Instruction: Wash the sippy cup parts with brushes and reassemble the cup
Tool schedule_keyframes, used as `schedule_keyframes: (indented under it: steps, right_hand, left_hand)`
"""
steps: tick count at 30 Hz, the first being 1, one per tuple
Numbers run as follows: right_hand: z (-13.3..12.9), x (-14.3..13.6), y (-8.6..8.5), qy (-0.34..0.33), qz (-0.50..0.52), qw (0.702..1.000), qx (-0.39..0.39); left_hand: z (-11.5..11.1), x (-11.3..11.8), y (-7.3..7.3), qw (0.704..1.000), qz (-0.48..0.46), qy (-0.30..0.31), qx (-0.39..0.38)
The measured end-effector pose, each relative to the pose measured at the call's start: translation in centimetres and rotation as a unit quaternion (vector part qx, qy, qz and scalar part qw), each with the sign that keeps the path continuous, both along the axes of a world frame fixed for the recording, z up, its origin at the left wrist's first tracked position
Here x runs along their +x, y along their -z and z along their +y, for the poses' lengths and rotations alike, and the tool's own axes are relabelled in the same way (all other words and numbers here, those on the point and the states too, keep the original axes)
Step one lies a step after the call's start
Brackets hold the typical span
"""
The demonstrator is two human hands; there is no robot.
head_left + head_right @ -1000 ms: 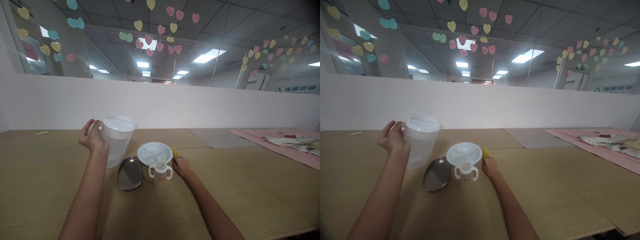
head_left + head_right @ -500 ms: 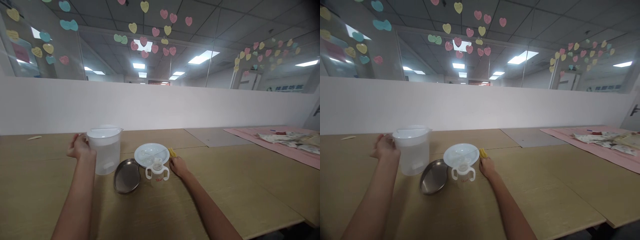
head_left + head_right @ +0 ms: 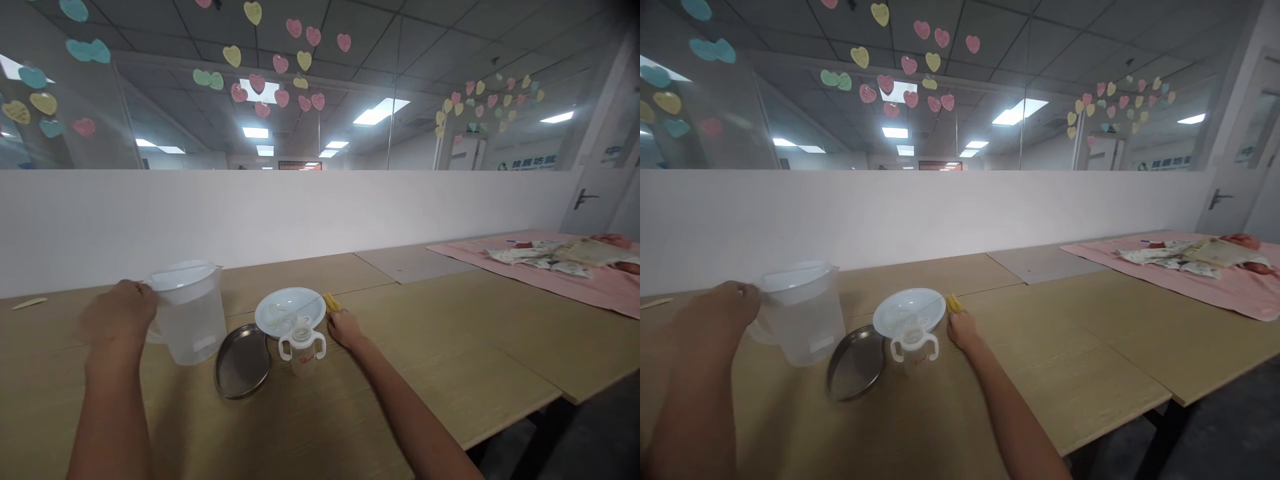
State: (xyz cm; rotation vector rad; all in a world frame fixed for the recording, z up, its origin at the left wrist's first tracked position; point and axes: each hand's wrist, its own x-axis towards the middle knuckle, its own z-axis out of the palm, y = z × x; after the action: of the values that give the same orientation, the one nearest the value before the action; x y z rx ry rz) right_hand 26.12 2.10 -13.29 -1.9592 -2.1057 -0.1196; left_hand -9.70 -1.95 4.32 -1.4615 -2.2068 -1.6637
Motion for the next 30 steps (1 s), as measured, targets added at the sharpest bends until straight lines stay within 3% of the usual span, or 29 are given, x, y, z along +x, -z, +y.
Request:
schedule_keyframes:
  steps: [1,2,4,7,10,15,23,26,30]
  right_hand:
    - [0.0,0.0,0.0,0.000,0.001,1.000,0.001]
    - [0.0,0.0,0.0,0.000,0.002,1.000,0.003]
    - [0.0,0.0,0.0,0.001,0.001,1.000,0.008]
    - [0.0,-0.1,0.1,-0.001,-0.004,1.000,0.015]
    - [0.2,-0.1,0.3,-0.010,-0.012,1.000,0.022]
    - [0.5,0.0,0.7,-0.022,-0.011,0.999,0.032]
    - [0.9,0.2,1.4,-0.032,0.023,0.995,0.091]
    - [1.3,0.2,2.0,-0.001,0.051,0.990,0.130]
    - [1.9,0.9,2.5,0.103,0.097,0.979,0.147]
  left_hand:
    - [-0.4,1.5,-0.5,0.992,0.104,-0.048,-0.045]
    - [-0.5,3.2,-0.8,0.978,0.189,-0.047,-0.073]
    - [-0.1,6.6,-0.5,0.951,0.281,0.018,-0.130]
    - [1.6,10.3,1.4,0.892,0.354,0.125,-0.253]
    - [3.1,12.0,3.4,0.869,0.369,0.184,-0.274]
    - [4.3,13.8,6.0,0.859,0.354,0.294,-0.226]
    - [7.6,16.0,11.8,0.872,0.282,0.358,-0.177]
    - [8.5,16.2,12.3,0.886,0.242,0.368,-0.145]
    - [9.2,16.5,11.7,0.909,0.164,0.374,-0.091]
